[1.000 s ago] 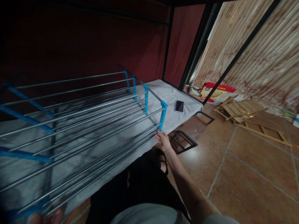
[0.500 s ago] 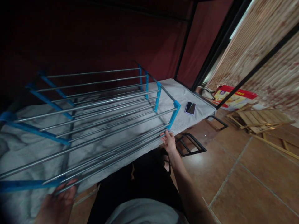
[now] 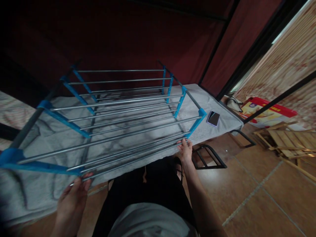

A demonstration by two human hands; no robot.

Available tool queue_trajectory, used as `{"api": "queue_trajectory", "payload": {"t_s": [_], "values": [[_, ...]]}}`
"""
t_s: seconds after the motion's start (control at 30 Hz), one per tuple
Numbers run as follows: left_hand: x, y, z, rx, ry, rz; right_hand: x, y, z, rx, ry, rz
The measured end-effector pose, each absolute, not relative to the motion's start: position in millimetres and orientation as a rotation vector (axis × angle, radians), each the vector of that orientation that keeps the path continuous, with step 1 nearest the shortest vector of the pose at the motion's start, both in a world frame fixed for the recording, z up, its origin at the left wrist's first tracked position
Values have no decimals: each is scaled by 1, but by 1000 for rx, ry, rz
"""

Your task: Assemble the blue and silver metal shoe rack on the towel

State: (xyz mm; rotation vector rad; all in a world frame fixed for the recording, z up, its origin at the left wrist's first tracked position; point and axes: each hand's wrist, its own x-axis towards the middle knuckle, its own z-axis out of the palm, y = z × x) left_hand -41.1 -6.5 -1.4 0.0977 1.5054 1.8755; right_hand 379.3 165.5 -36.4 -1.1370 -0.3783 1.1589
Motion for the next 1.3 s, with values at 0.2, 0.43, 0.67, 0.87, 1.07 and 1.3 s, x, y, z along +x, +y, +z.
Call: {"api": "queue_trajectory", "payload": {"t_s": [0.2, 0.43, 0.67, 0.87, 1.07, 1.3], "values": [[-38, -12, -5, 201, 1543, 1826, 381, 159, -32, -1084, -438, 1225], [-34, -11, -4, 198, 1559, 1881, 381, 157, -35, -1091, -438, 1211], [-33, -5, -11, 125, 1583, 1879, 383, 157, -47, -1151, -476, 1134], [-30, -9, -1, 80, 1438, 1963, 388, 159, -55, -1157, -506, 1125], [-29, -14, 17, 76, 1323, 1953, 390, 159, -57, -1175, -513, 1106], [-19, -15, 45, 189, 1254, 1985, 389, 159, -58, -1170, -476, 1104]]}}
